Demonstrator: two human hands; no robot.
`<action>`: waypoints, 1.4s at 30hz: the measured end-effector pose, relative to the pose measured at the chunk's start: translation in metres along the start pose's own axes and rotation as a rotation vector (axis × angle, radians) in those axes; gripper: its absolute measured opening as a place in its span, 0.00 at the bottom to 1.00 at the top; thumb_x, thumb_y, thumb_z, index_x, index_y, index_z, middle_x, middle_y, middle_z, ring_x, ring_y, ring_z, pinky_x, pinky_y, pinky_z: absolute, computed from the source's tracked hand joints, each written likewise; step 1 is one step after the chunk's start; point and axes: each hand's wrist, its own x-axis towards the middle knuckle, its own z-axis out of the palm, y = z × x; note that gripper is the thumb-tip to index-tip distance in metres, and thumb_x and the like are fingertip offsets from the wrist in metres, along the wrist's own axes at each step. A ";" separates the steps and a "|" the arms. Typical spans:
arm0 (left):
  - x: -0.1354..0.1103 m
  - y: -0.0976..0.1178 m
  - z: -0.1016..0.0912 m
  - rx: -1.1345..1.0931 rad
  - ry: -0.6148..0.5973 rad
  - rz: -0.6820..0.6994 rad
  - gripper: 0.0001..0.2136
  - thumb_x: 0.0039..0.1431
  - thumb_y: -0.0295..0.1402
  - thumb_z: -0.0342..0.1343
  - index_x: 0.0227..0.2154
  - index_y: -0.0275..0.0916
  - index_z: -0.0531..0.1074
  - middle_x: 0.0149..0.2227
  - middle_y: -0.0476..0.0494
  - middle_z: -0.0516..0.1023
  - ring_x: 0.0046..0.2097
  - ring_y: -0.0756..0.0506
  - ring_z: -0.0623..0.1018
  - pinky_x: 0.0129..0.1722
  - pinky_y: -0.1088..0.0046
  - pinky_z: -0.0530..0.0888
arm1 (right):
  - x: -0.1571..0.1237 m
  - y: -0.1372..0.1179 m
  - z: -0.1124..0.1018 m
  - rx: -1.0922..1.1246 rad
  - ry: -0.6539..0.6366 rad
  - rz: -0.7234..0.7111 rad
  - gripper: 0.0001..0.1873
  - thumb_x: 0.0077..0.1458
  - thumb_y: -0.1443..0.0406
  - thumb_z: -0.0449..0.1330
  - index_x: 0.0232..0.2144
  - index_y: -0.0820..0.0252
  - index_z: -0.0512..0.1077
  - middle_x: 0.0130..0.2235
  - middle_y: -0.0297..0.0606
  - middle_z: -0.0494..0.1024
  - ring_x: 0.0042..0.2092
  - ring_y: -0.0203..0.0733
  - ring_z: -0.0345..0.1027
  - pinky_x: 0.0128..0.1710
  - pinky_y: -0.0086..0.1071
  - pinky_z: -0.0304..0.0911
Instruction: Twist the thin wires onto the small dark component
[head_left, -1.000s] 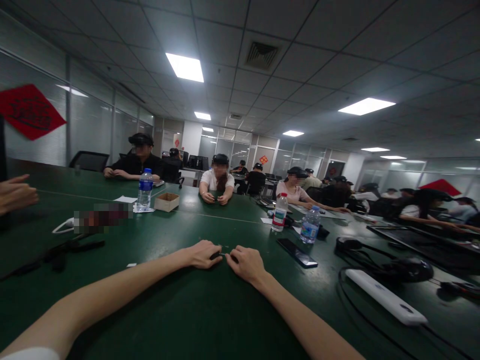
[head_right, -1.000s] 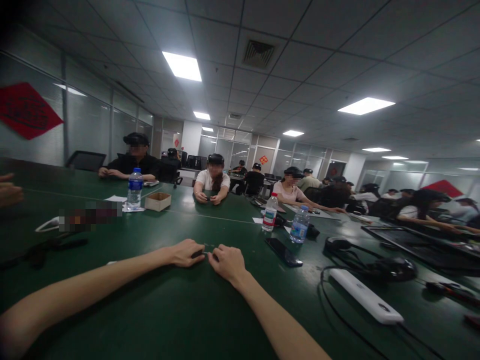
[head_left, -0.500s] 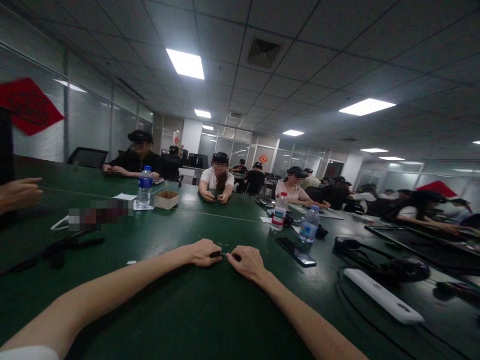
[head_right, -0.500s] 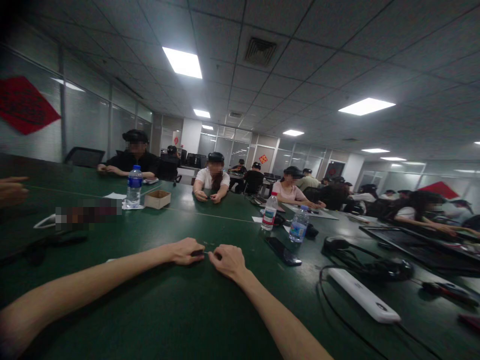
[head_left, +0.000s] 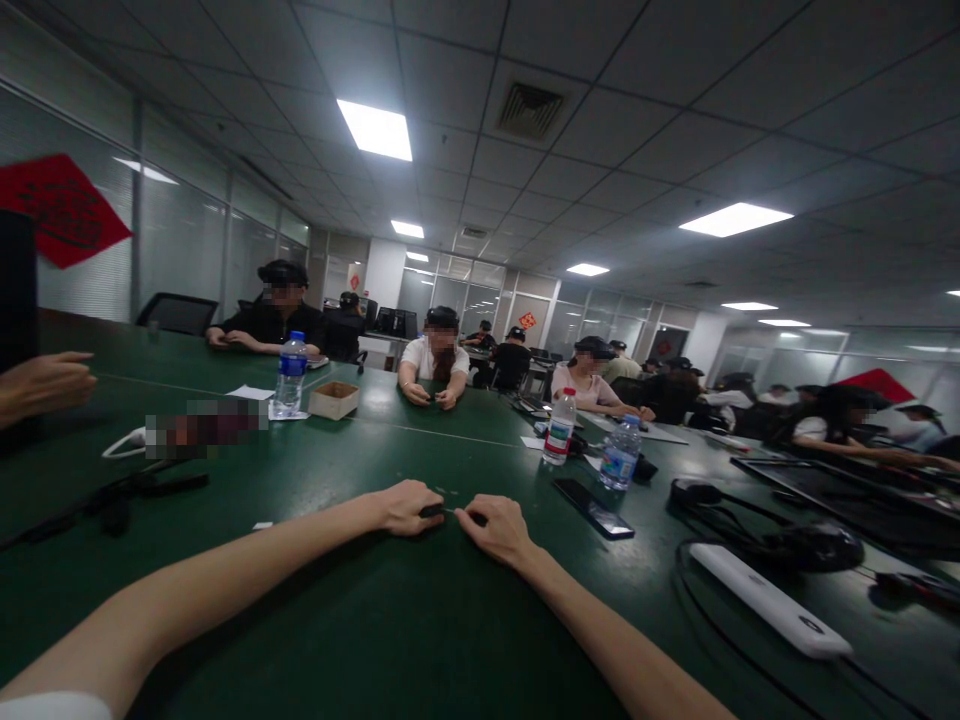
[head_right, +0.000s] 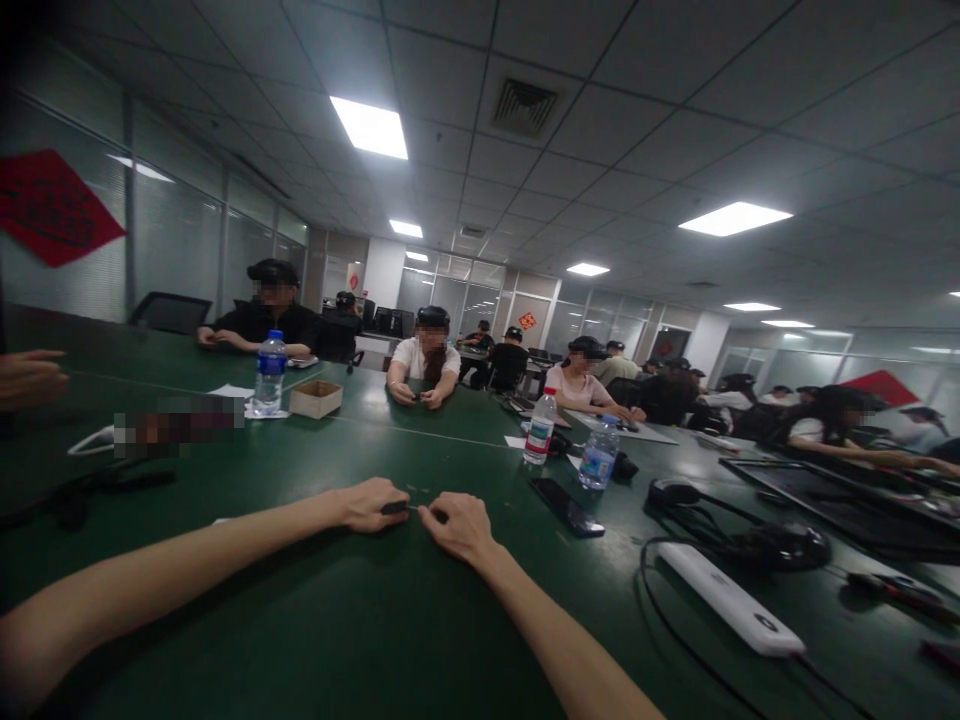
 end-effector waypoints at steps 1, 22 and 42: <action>0.001 0.000 0.000 0.007 -0.013 -0.019 0.13 0.60 0.41 0.45 0.30 0.39 0.70 0.29 0.43 0.75 0.32 0.44 0.75 0.29 0.73 0.64 | 0.000 -0.003 0.001 0.020 -0.003 -0.031 0.24 0.61 0.53 0.47 0.26 0.58 0.75 0.31 0.36 0.77 0.31 0.33 0.66 0.31 0.25 0.54; -0.003 0.006 -0.006 -0.120 0.071 -0.140 0.14 0.60 0.42 0.45 0.34 0.39 0.71 0.31 0.44 0.76 0.34 0.46 0.75 0.33 0.75 0.66 | 0.003 0.003 0.002 -0.039 -0.042 0.160 0.26 0.61 0.50 0.44 0.29 0.57 0.75 0.33 0.36 0.76 0.34 0.36 0.67 0.32 0.26 0.56; -0.001 0.002 0.000 -0.131 0.107 -0.054 0.14 0.61 0.45 0.44 0.41 0.41 0.64 0.37 0.44 0.73 0.38 0.45 0.73 0.37 0.73 0.66 | 0.002 0.000 -0.004 -0.020 -0.058 0.158 0.25 0.61 0.50 0.45 0.28 0.58 0.74 0.32 0.36 0.76 0.32 0.35 0.67 0.31 0.26 0.57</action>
